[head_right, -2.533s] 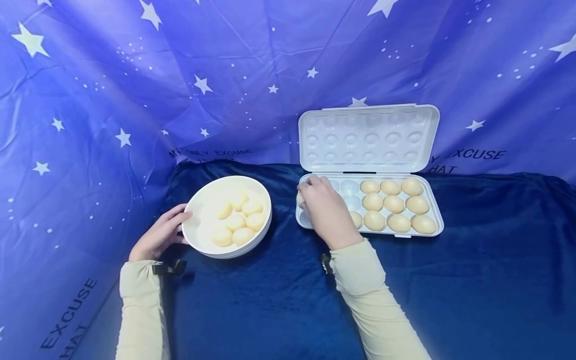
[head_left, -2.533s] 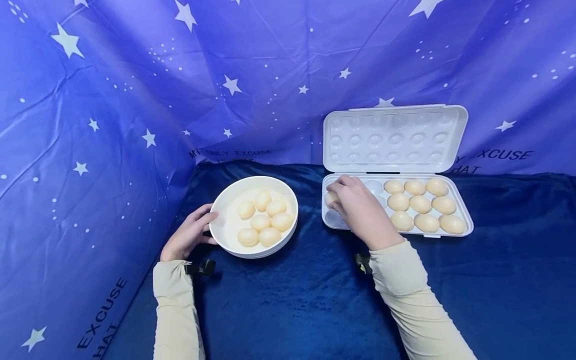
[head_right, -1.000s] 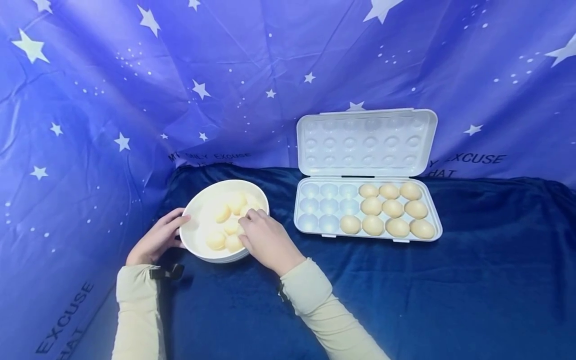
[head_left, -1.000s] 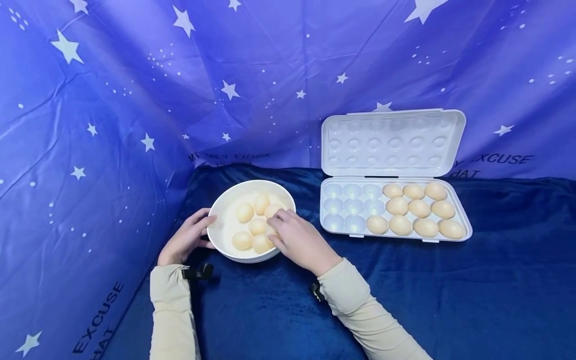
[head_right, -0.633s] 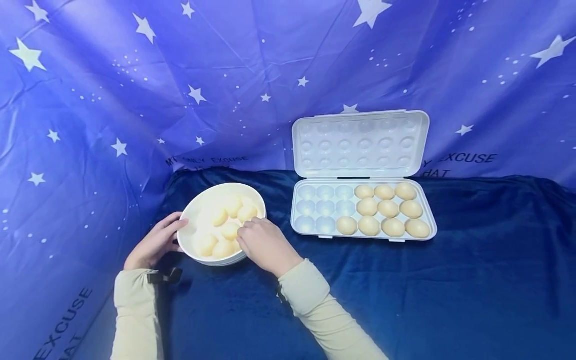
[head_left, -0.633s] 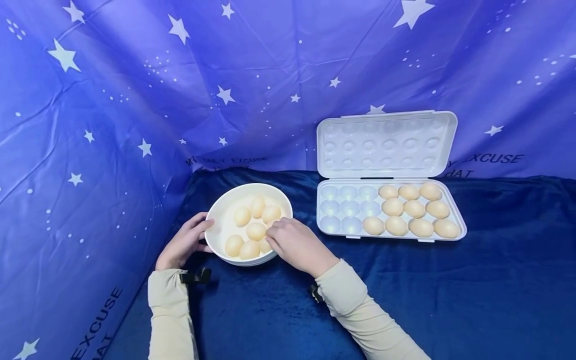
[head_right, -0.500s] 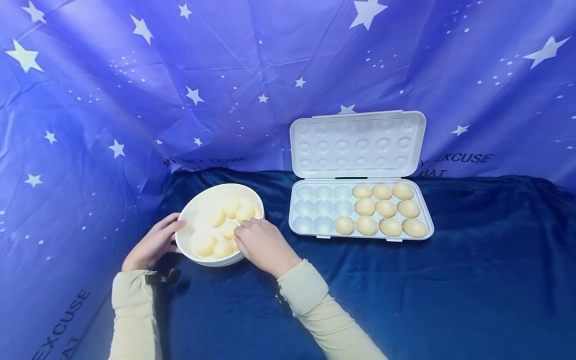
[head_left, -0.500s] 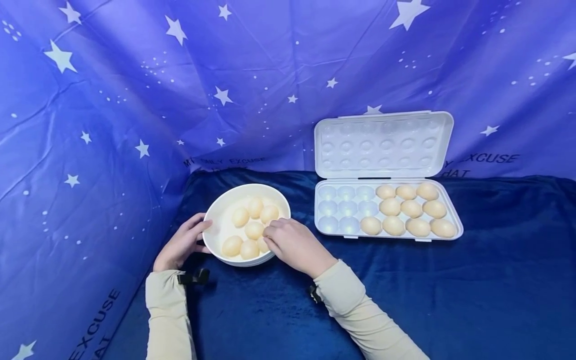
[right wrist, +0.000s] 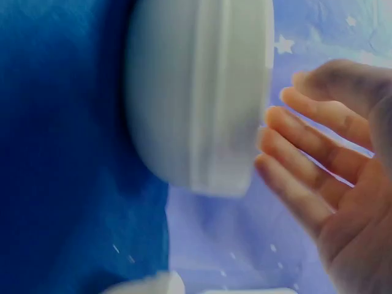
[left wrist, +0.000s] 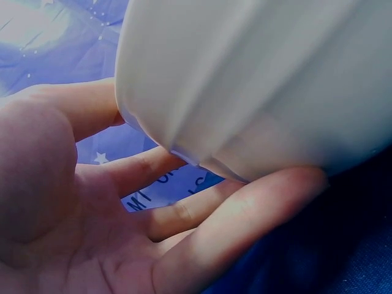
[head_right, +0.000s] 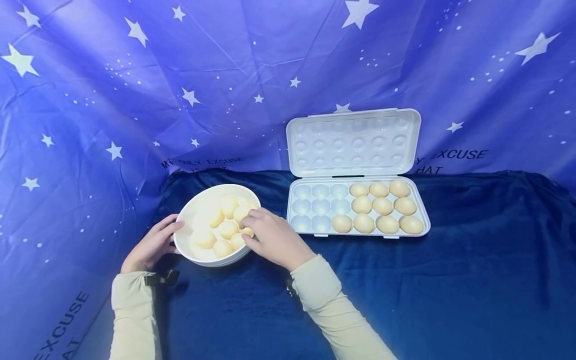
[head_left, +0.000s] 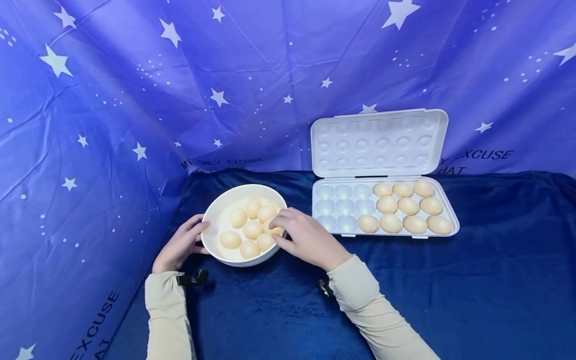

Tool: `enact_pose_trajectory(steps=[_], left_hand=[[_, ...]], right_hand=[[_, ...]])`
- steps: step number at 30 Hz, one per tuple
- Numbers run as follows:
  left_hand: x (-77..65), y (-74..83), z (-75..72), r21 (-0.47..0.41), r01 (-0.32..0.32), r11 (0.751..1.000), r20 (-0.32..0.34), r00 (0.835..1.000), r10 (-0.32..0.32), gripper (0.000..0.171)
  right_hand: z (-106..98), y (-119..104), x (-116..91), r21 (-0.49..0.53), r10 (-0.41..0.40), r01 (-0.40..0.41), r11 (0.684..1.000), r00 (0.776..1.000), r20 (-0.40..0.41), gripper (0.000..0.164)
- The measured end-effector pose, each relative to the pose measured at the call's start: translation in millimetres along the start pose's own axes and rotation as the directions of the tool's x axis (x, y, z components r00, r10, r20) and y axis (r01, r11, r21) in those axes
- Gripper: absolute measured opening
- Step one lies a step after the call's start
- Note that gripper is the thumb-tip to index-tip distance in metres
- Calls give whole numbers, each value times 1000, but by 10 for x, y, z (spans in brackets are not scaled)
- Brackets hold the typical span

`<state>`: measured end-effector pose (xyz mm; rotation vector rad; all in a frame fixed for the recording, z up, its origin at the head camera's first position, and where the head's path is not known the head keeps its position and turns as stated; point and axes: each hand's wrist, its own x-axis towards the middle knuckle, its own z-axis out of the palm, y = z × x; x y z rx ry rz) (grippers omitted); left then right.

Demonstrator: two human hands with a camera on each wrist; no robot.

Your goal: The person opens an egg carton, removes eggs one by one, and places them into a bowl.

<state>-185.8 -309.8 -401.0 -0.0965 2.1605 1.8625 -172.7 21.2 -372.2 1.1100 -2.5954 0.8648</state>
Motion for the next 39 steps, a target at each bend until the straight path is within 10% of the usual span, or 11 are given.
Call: enact_pose_trajectory(steps=[39], left_hand=[[-4,-6,8,-12,-2,1000,8,1000,2,34]], right_hand=[[-842,865,-503,-93,443,-433,897,875,195,38]])
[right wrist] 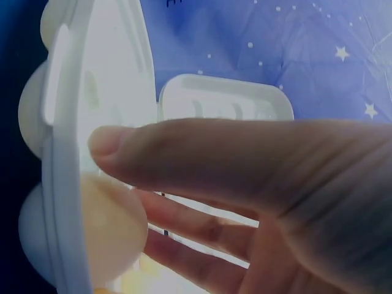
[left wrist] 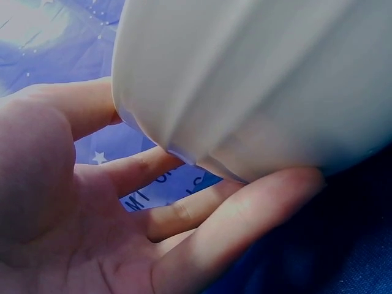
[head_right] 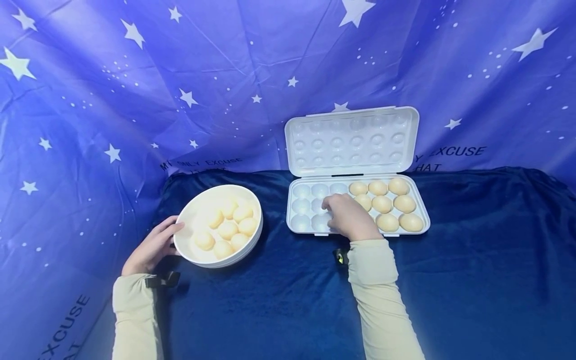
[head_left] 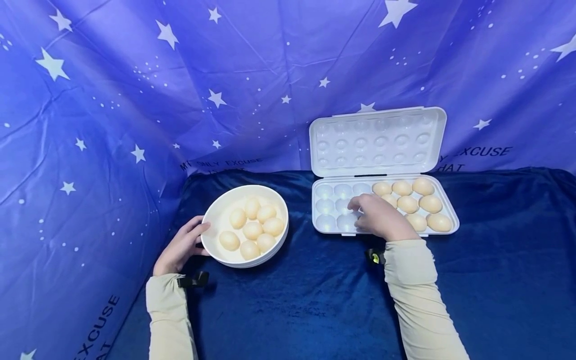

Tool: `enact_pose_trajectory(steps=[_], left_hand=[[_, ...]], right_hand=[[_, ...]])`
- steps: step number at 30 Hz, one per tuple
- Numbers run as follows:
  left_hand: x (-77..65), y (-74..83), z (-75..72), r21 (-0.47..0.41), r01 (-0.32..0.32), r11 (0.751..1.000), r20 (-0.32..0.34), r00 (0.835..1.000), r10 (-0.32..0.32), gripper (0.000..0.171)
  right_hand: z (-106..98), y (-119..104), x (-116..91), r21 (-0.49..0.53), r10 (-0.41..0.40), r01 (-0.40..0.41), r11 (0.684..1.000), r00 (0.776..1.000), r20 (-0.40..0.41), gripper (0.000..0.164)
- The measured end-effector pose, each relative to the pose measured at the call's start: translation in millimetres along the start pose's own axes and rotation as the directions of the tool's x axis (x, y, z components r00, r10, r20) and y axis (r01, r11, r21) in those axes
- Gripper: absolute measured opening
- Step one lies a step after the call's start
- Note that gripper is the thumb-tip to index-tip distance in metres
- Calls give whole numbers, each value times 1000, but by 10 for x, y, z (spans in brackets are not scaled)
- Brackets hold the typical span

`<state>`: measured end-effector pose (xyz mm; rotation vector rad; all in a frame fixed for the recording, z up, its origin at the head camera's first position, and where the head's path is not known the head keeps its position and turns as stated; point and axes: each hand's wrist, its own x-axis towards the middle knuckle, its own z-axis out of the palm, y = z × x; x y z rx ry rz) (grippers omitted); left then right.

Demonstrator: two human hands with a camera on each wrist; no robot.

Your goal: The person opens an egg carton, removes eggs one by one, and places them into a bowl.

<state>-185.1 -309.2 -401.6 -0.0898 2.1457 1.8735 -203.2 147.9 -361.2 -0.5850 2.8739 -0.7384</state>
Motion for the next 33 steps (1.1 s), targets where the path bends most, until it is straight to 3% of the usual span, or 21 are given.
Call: enact_pose_trajectory(steps=[4,12,19,28,33], left_hand=[[-2,-2,-1,3,-2,1000,-1,1000,2,34],[5,1,7,3,-3,1000,-1,1000,3,39],[4,2,5,0,1,1000,-4,1000,-1,39],[-3,0,0,-8,-2,1000,4,1000,2,39],[-4,-8,-2,-8,-2,1000,8,1000,2,39]], right_hand=[[-11,71,-21,27,7,-7,1000,1000,-8,37],[-58,167,-77,95,24,-28,995,999,40,18],[-56,185,-94,101,-5,4,995,1000,11,8],[-75,208,-101,110,-30,30,993,1000,-2,6],[-91,204,-105,90,-2,3,996,1000,-12,11]])
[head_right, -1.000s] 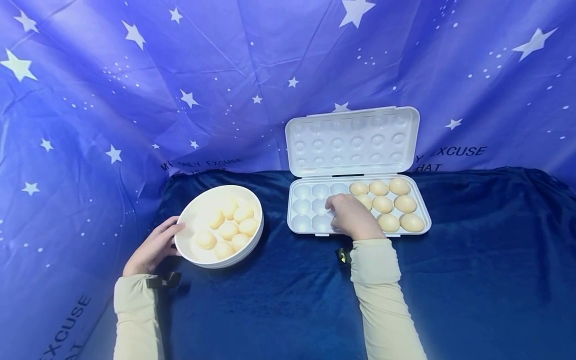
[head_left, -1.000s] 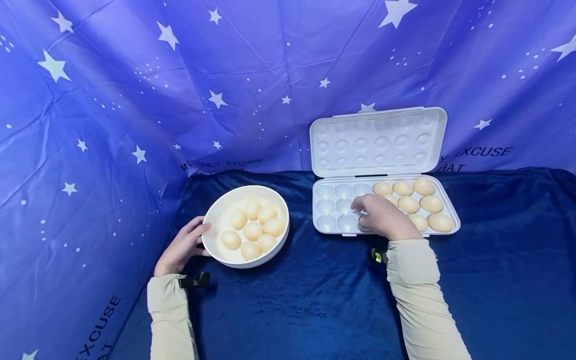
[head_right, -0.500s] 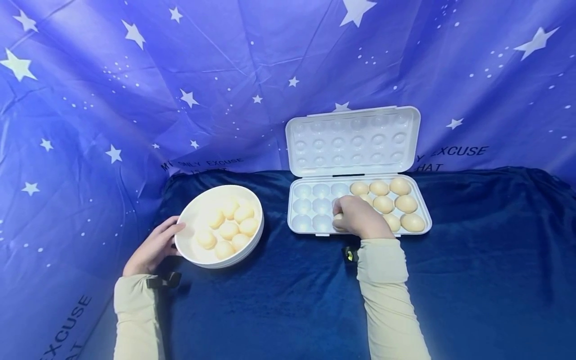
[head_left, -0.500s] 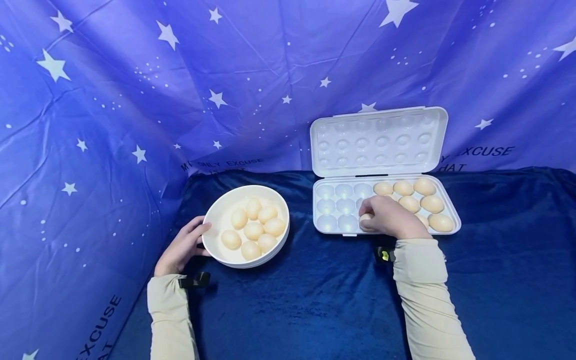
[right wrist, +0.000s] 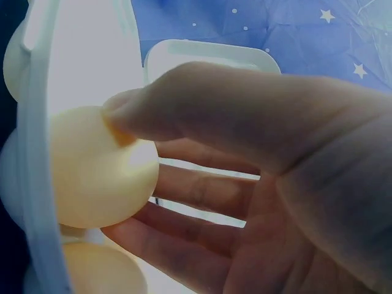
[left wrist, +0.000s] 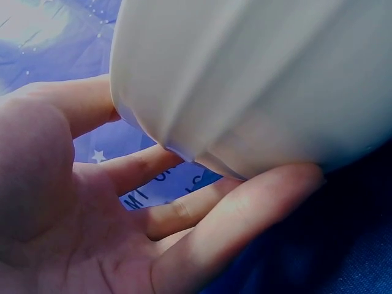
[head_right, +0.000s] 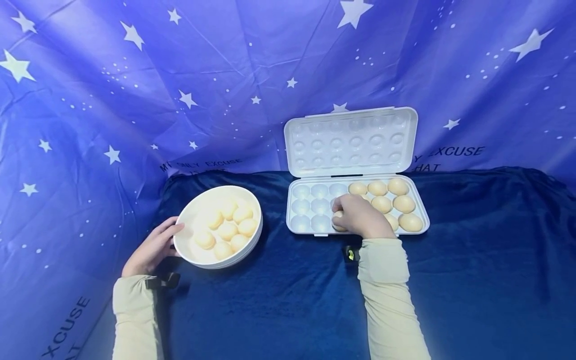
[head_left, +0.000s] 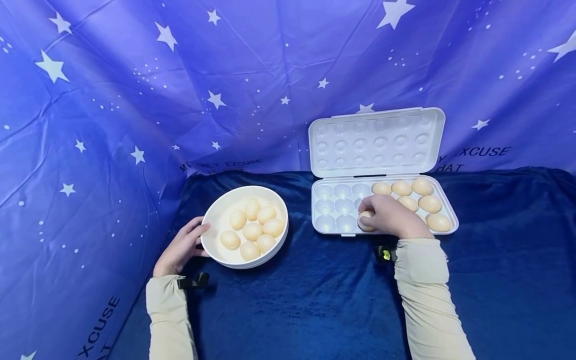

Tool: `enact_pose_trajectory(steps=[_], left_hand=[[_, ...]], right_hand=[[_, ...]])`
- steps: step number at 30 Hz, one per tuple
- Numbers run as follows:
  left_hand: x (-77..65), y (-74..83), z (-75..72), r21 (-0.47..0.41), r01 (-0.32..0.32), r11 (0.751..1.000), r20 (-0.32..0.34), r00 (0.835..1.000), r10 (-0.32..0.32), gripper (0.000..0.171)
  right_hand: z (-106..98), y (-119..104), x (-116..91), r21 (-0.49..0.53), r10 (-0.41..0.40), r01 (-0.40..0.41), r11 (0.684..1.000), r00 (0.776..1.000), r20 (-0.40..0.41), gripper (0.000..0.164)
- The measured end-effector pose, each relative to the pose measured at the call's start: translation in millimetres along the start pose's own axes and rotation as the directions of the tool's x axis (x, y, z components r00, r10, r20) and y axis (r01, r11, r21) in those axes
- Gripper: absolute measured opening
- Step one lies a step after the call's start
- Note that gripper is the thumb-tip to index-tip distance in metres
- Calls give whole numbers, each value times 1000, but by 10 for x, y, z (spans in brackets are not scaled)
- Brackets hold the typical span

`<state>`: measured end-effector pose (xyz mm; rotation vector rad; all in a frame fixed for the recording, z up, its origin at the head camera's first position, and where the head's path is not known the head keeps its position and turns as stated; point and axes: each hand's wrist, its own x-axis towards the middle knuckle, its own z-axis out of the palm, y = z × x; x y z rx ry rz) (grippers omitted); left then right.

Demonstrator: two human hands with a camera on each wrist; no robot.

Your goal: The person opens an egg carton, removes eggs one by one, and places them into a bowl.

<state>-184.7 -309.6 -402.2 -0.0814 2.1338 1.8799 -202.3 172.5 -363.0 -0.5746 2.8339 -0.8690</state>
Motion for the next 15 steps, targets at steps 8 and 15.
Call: enact_pose_trajectory(steps=[8,15], left_hand=[[-6,-1,-7,-5,0,1000,1,1000,0,36],[-3,1,-8,-9,-6,1000,6,1000,6,34]], right_hand=[[-40,-205,33,-66,-33,28,997,997,-73,25],[-1,-398,54,-53,-83,77,996,988,-127,27]])
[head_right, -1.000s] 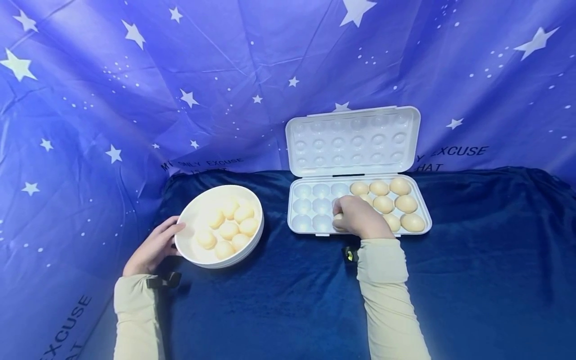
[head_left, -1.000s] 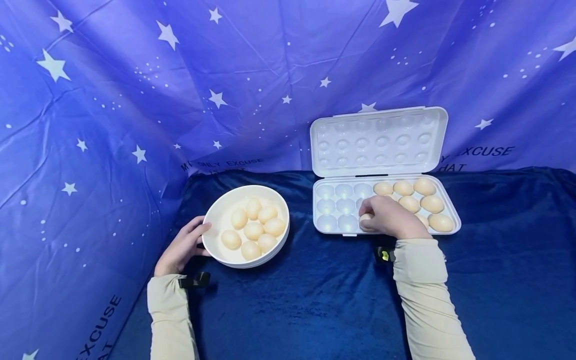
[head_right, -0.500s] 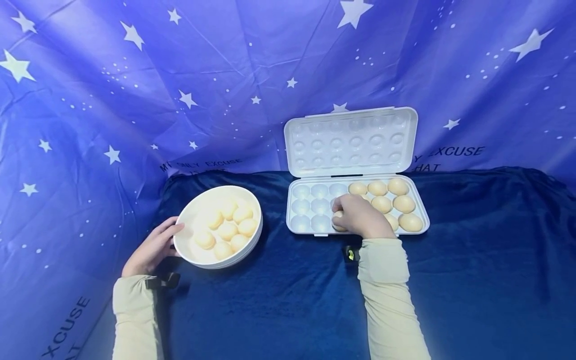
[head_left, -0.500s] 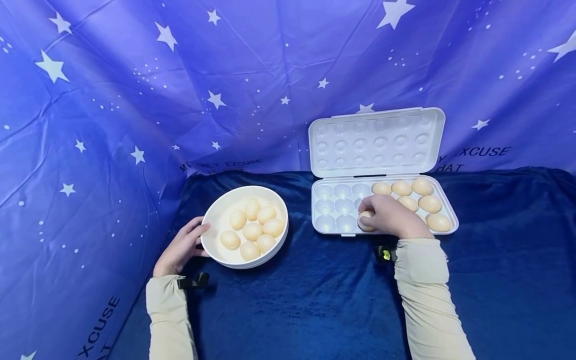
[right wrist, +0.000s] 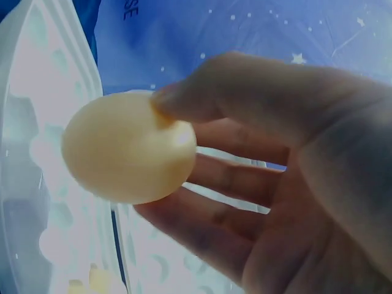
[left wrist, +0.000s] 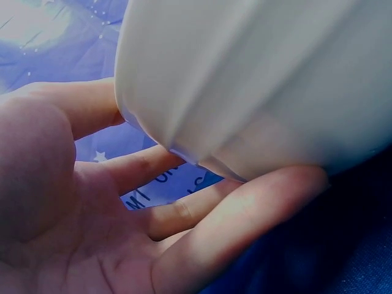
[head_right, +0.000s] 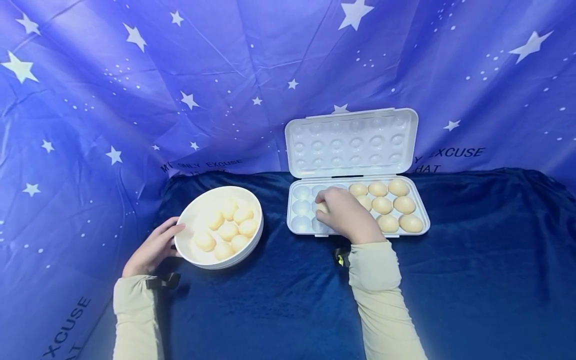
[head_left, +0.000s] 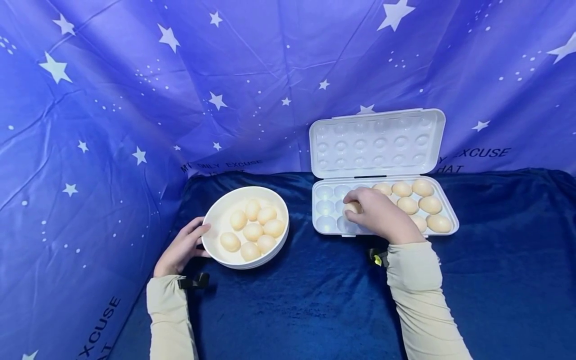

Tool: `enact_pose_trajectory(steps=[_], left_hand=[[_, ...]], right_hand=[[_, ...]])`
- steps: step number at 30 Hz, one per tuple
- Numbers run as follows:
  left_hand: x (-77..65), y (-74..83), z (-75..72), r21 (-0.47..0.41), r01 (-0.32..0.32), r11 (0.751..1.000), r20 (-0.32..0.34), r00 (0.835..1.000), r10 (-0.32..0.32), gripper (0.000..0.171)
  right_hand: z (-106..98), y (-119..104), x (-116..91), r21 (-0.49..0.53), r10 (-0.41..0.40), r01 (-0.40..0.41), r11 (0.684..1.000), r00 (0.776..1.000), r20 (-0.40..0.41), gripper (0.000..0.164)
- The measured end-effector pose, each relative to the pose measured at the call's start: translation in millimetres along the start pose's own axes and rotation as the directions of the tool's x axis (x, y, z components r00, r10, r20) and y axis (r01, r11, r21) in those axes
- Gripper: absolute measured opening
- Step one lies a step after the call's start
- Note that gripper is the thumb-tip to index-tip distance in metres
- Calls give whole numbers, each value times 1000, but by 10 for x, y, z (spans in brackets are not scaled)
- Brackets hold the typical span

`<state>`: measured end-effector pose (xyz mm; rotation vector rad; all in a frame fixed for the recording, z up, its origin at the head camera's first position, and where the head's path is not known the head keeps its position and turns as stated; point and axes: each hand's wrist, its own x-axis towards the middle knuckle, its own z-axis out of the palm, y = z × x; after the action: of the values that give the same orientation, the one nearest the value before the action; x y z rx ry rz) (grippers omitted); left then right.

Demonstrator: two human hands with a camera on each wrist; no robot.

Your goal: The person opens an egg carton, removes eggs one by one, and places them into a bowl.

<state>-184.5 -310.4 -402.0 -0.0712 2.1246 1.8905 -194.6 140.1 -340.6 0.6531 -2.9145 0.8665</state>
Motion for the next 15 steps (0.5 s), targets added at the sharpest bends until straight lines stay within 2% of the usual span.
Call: enact_pose_trajectory(steps=[4,9,15], left_hand=[[10,-6,-1,-1,-5,1000,-4,1000,5,30],[12,-20,-6,12,-15,1000,-5,1000,15,33],[6,-13,-6,14,-13,1000,-1,1000,13,40]], right_hand=[[41,-83,26,27,-42,43,999,998,-49,25],[109,-190,63,30,-114,119,992,985,-126,23],[195,-322,96,20,-170,175,984,972,-163,24]])
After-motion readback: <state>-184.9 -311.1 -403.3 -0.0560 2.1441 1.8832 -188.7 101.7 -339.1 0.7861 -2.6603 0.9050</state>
